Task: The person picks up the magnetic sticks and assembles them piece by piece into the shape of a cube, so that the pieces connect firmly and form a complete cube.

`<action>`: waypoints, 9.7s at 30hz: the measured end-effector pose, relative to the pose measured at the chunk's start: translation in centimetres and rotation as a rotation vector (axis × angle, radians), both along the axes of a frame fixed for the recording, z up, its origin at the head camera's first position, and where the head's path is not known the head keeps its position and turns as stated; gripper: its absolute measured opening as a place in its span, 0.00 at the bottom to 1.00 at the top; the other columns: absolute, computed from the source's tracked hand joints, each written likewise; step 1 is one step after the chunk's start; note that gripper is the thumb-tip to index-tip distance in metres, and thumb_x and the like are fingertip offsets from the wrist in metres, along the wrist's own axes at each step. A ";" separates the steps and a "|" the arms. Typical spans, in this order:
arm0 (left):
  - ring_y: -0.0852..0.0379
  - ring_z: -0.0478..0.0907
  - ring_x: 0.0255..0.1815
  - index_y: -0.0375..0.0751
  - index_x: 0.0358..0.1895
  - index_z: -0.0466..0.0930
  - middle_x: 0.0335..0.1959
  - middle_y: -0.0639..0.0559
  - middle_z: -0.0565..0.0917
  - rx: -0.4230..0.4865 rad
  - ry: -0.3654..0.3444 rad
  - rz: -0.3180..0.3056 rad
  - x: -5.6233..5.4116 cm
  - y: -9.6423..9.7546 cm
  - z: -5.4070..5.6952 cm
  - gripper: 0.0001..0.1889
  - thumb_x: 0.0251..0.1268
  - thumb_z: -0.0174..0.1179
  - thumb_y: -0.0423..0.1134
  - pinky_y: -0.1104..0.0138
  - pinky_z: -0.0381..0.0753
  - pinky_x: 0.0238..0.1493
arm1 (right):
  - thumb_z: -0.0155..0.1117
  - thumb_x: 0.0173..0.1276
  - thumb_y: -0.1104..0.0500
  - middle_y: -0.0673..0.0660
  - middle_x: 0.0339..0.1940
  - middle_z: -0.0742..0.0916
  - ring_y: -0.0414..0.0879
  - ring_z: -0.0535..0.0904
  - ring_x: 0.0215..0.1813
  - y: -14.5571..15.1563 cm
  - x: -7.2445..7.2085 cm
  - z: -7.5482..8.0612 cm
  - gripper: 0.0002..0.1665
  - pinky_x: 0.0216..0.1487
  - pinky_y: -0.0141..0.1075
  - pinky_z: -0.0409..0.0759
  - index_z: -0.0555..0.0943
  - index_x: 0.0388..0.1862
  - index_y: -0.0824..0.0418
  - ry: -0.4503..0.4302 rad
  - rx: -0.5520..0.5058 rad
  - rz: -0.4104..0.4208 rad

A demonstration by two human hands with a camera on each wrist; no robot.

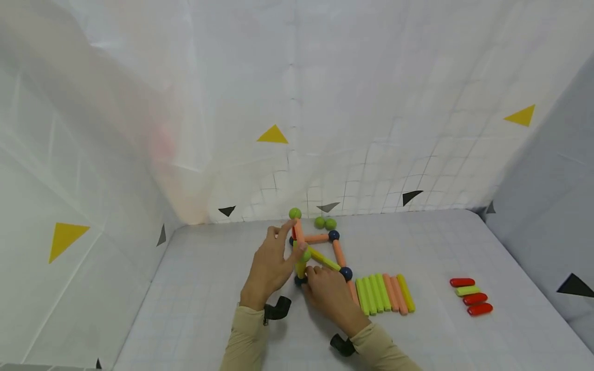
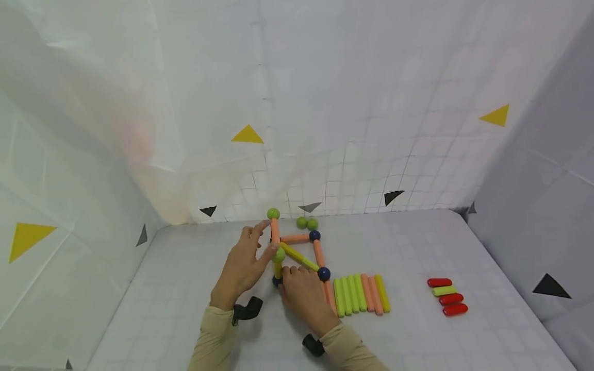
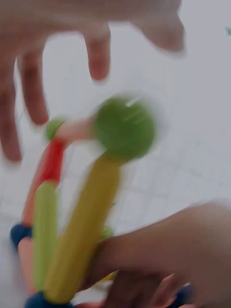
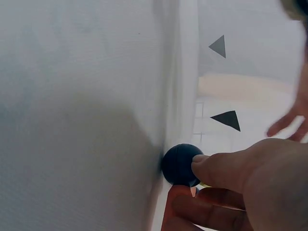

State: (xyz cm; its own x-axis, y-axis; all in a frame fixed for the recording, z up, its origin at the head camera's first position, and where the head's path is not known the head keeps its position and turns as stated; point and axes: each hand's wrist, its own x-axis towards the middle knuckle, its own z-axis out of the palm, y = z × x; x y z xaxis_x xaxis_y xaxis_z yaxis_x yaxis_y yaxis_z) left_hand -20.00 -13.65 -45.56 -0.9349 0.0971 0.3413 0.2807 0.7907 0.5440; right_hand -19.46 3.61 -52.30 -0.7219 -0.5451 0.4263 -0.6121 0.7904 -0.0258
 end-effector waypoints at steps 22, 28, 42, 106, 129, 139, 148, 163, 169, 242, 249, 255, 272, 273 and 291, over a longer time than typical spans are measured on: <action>0.57 0.82 0.42 0.50 0.62 0.81 0.44 0.56 0.87 -0.059 -0.105 -0.268 0.4 -0.7 0.1 0.19 0.70 0.72 0.39 0.64 0.81 0.43 | 0.84 0.60 0.46 0.51 0.18 0.77 0.45 0.72 0.20 6.8 -0.6 3.1 0.24 0.21 0.36 0.66 0.78 0.26 0.57 -0.586 -0.084 -0.340; 0.57 0.82 0.39 0.49 0.63 0.81 0.38 0.59 0.85 -0.012 -0.129 -0.292 0.4 -0.7 0.2 0.18 0.74 0.69 0.44 0.68 0.78 0.39 | 0.88 0.53 0.45 0.51 0.17 0.76 0.45 0.71 0.19 6.8 -0.6 2.6 0.27 0.20 0.35 0.66 0.78 0.25 0.59 -0.545 -0.072 -0.367; 0.51 0.82 0.36 0.47 0.63 0.80 0.33 0.59 0.81 -0.012 -0.137 -0.284 0.3 -1.0 0.0 0.18 0.74 0.69 0.41 0.69 0.76 0.36 | 0.83 0.51 0.59 0.54 0.24 0.77 0.48 0.74 0.24 6.3 0.0 2.9 0.23 0.23 0.38 0.70 0.74 0.33 0.59 -0.632 0.031 -0.395; 0.57 0.86 0.47 0.53 0.56 0.84 0.50 0.54 0.89 0.290 -0.142 -0.359 -0.5 -2.2 -1.1 0.14 0.71 0.72 0.40 0.50 0.87 0.54 | 0.65 0.81 0.49 0.51 0.35 0.91 0.51 0.83 0.29 10.4 -4.4 3.6 0.21 0.25 0.36 0.75 0.75 0.58 0.63 -0.952 -1.027 0.010; 0.58 0.86 0.45 0.48 0.57 0.85 0.47 0.53 0.89 0.256 -0.128 -0.318 -0.6 -2.2 -1.1 0.15 0.72 0.71 0.44 0.52 0.88 0.52 | 0.64 0.81 0.49 0.47 0.34 0.91 0.49 0.80 0.30 6.4 -4.2 3.3 0.21 0.33 0.37 0.80 0.75 0.59 0.63 -0.990 -1.186 0.120; 0.65 0.70 0.23 0.47 0.55 0.86 0.28 0.57 0.81 0.115 -0.085 -0.231 -0.4 -0.9 -1.0 0.14 0.74 0.69 0.48 0.70 0.68 0.27 | 0.62 0.83 0.51 0.49 0.45 0.92 0.52 0.82 0.31 7.4 -4.4 3.2 0.22 0.31 0.40 0.81 0.73 0.63 0.64 -1.006 -1.093 0.161; 0.66 0.68 0.22 0.48 0.54 0.87 0.25 0.59 0.76 0.134 -0.105 -0.221 -0.4 -0.8 -1.0 0.14 0.74 0.69 0.50 0.71 0.65 0.27 | 0.68 0.78 0.47 0.65 0.57 0.88 0.59 0.86 0.50 13.1 -7.0 2.2 0.25 0.45 0.47 0.83 0.78 0.64 0.61 -0.411 -0.861 -0.338; 0.66 0.65 0.21 0.49 0.57 0.86 0.22 0.62 0.68 0.116 -0.152 -0.207 -0.3 -0.7 -0.8 0.17 0.78 0.63 0.54 0.70 0.63 0.27 | 0.64 0.79 0.58 0.80 0.66 0.78 0.76 0.74 0.65 18.7 -9.3 -2.0 0.27 0.65 0.69 0.74 0.76 0.72 0.65 -0.553 -0.369 -0.435; 0.66 0.66 0.22 0.51 0.56 0.87 0.22 0.62 0.70 0.114 -0.151 -0.202 -0.3 -0.7 -0.9 0.16 0.78 0.62 0.56 0.70 0.64 0.28 | 0.65 0.78 0.61 0.75 0.59 0.85 0.68 0.83 0.56 18.1 -9.0 -1.7 0.22 0.56 0.62 0.81 0.78 0.67 0.68 -0.524 -0.443 -0.356; 0.62 0.74 0.28 0.50 0.52 0.87 0.34 0.55 0.83 0.288 -0.179 -0.218 -0.5 -0.5 -1.4 0.13 0.75 0.67 0.52 0.69 0.74 0.32 | 0.79 0.67 0.51 0.48 0.29 0.86 0.41 0.77 0.29 7.9 -1.6 3.3 0.12 0.30 0.36 0.75 0.85 0.34 0.55 -0.703 -0.353 -0.135; 0.63 0.74 0.27 0.51 0.52 0.87 0.33 0.56 0.83 0.286 -0.177 -0.206 -0.5 -0.6 -1.2 0.12 0.74 0.68 0.51 0.69 0.73 0.31 | 0.75 0.72 0.52 0.58 0.49 0.89 0.42 0.77 0.22 8.8 -3.3 3.4 0.16 0.24 0.33 0.75 0.82 0.50 0.60 -0.683 -0.674 -0.082; 0.62 0.76 0.30 0.51 0.53 0.88 0.36 0.55 0.85 0.299 -0.187 -0.204 -0.3 -0.6 -1.5 0.12 0.75 0.67 0.52 0.68 0.76 0.33 | 0.75 0.72 0.55 0.60 0.53 0.87 0.50 0.80 0.20 8.9 -3.6 2.9 0.15 0.21 0.33 0.73 0.81 0.51 0.59 -0.676 -0.766 -0.054; 0.65 0.73 0.25 0.50 0.53 0.87 0.31 0.57 0.81 0.235 -0.176 -0.196 -0.3 -0.3 -1.2 0.12 0.75 0.67 0.50 0.70 0.72 0.29 | 0.71 0.75 0.57 0.63 0.53 0.87 0.55 0.85 0.25 9.1 -3.8 2.0 0.15 0.23 0.34 0.78 0.79 0.55 0.58 -0.616 -0.723 0.001; 0.65 0.73 0.26 0.50 0.54 0.87 0.31 0.57 0.82 0.230 -0.176 -0.195 -0.2 -0.4 -1.2 0.13 0.75 0.67 0.51 0.70 0.72 0.29 | 0.72 0.75 0.57 0.62 0.52 0.87 0.55 0.85 0.25 9.1 -3.9 1.9 0.15 0.24 0.33 0.78 0.78 0.54 0.58 -0.627 -0.712 -0.006; 0.48 0.89 0.50 0.58 0.61 0.76 0.53 0.50 0.91 0.250 -0.147 -0.305 0.0 -2.6 -0.7 0.21 0.70 0.72 0.42 0.41 0.84 0.57 | 0.76 0.71 0.55 0.58 0.48 0.88 0.42 0.81 0.28 11.4 -5.0 0.1 0.17 0.30 0.33 0.80 0.82 0.54 0.59 -0.715 -0.489 0.083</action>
